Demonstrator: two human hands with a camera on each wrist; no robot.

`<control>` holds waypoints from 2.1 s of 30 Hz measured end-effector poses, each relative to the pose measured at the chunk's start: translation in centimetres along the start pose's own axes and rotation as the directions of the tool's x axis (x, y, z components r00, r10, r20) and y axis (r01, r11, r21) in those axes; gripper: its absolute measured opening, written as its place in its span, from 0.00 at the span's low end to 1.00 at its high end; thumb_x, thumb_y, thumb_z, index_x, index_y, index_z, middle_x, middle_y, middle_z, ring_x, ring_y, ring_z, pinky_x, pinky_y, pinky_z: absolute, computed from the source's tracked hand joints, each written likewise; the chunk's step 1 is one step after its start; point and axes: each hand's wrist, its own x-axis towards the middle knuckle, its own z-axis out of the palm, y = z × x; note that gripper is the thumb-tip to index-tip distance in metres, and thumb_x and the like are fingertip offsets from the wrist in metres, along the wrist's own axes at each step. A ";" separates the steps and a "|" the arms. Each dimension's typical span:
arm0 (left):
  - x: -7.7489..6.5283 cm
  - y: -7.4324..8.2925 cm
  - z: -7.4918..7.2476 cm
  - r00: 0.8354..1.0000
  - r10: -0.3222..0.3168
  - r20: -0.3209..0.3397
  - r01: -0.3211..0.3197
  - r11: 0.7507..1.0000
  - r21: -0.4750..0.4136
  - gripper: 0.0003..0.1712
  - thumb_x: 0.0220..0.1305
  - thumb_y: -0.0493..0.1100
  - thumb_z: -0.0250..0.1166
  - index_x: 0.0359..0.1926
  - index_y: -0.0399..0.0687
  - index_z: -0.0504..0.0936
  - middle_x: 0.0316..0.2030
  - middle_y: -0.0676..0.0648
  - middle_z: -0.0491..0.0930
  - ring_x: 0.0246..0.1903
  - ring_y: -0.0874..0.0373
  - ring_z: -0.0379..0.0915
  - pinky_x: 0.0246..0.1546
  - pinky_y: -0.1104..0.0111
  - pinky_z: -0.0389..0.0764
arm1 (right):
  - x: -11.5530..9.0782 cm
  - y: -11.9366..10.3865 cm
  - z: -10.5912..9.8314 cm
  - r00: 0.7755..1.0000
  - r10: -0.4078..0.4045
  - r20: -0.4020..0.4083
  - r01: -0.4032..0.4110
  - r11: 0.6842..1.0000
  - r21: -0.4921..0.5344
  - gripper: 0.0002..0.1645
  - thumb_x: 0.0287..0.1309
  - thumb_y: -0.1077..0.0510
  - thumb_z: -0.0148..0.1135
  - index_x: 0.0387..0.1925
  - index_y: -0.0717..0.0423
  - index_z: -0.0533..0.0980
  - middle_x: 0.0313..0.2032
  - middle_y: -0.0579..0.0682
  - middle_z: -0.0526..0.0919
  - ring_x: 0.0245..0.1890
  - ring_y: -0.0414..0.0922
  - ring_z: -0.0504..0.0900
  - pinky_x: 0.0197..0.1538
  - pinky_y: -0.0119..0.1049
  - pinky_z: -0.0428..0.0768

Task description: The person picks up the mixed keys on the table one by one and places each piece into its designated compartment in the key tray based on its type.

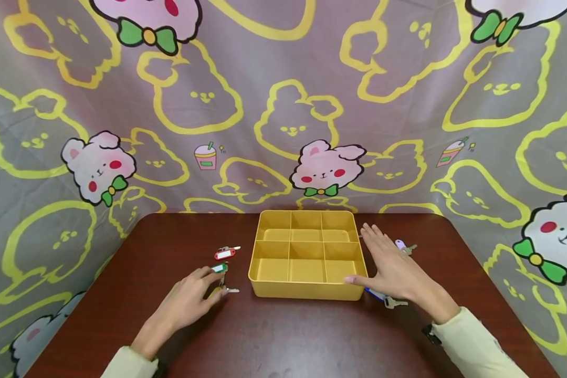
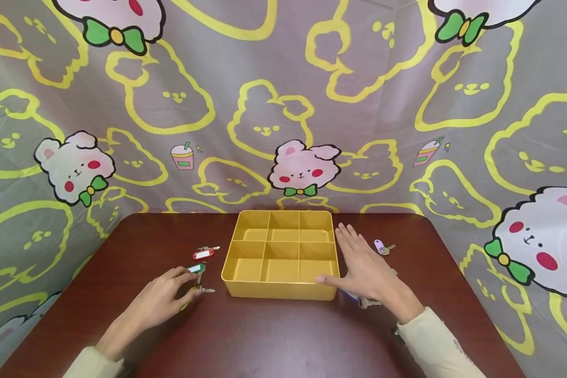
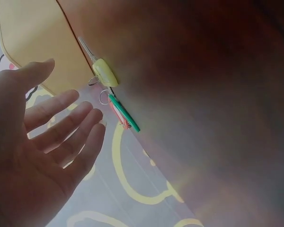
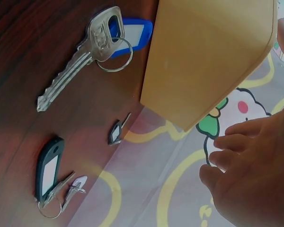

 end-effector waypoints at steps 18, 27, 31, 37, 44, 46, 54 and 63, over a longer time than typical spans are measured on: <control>0.1 -0.1 0.1 0.997 0.023 0.067 -0.023 1.000 0.006 0.19 0.63 0.50 0.76 0.50 0.45 0.88 0.46 0.49 0.89 0.46 0.53 0.87 0.41 0.55 0.89 | 0.7 -0.8 1.3 1.000 0.003 0.021 -0.003 1.000 0.003 0.76 0.56 0.15 0.59 0.82 0.67 0.48 0.85 0.63 0.45 0.85 0.62 0.48 0.82 0.63 0.54; 0.0 -0.4 0.7 0.995 0.069 0.065 -0.073 0.995 0.064 0.19 0.63 0.51 0.77 0.50 0.47 0.89 0.45 0.51 0.89 0.40 0.57 0.87 0.38 0.59 0.88 | 0.9 -0.9 1.8 1.000 -0.005 0.021 0.005 1.000 -0.004 0.75 0.58 0.17 0.58 0.82 0.68 0.48 0.85 0.64 0.43 0.85 0.63 0.47 0.82 0.63 0.54; -0.2 -0.5 0.8 0.994 0.081 0.074 -0.086 0.994 0.069 0.19 0.63 0.51 0.77 0.50 0.47 0.88 0.44 0.52 0.90 0.38 0.59 0.87 0.36 0.60 0.88 | 0.8 -0.9 2.1 1.000 0.006 0.027 -0.006 1.000 0.012 0.75 0.59 0.17 0.58 0.82 0.68 0.47 0.84 0.64 0.43 0.85 0.63 0.46 0.82 0.63 0.55; -0.3 -0.6 0.8 0.993 0.082 0.085 -0.087 0.995 0.055 0.22 0.63 0.50 0.76 0.54 0.44 0.87 0.44 0.51 0.91 0.35 0.59 0.86 0.33 0.61 0.87 | 0.5 -1.1 2.6 0.998 0.039 0.050 -0.042 0.997 0.071 0.75 0.59 0.17 0.59 0.83 0.68 0.45 0.85 0.64 0.41 0.85 0.64 0.45 0.82 0.64 0.54; 0.0 -0.9 1.0 0.982 0.158 0.102 -0.166 0.984 0.067 0.24 0.64 0.48 0.75 0.56 0.40 0.85 0.47 0.47 0.90 0.34 0.55 0.88 0.33 0.60 0.88 | 0.4 -1.4 2.5 0.998 0.044 0.052 -0.047 0.997 0.060 0.74 0.61 0.18 0.58 0.82 0.70 0.46 0.84 0.65 0.40 0.84 0.65 0.46 0.82 0.63 0.55; 0.1 -0.9 1.0 0.979 0.176 0.104 -0.184 0.980 0.076 0.24 0.64 0.47 0.75 0.56 0.39 0.84 0.48 0.46 0.90 0.34 0.54 0.88 0.33 0.60 0.88 | 0.5 -1.3 2.6 0.998 0.045 0.053 -0.048 0.997 0.054 0.75 0.61 0.18 0.57 0.82 0.70 0.45 0.84 0.65 0.40 0.84 0.66 0.46 0.82 0.63 0.56; 0.1 -1.2 1.3 0.972 0.192 0.136 -0.202 0.977 0.064 0.22 0.66 0.45 0.74 0.55 0.37 0.85 0.51 0.44 0.89 0.33 0.54 0.89 0.29 0.62 0.88 | 0.6 -1.4 2.9 0.996 0.058 0.064 -0.062 0.996 0.063 0.76 0.61 0.17 0.56 0.82 0.69 0.41 0.85 0.65 0.37 0.85 0.65 0.43 0.82 0.63 0.54; -0.4 -1.4 1.1 0.968 0.233 0.091 -0.240 0.968 0.070 0.17 0.63 0.42 0.76 0.50 0.40 0.86 0.45 0.47 0.90 0.30 0.55 0.88 0.27 0.62 0.86 | 0.5 -1.6 3.0 0.996 0.057 0.068 -0.060 0.998 0.036 0.76 0.60 0.16 0.55 0.82 0.70 0.42 0.84 0.66 0.39 0.85 0.65 0.45 0.83 0.62 0.55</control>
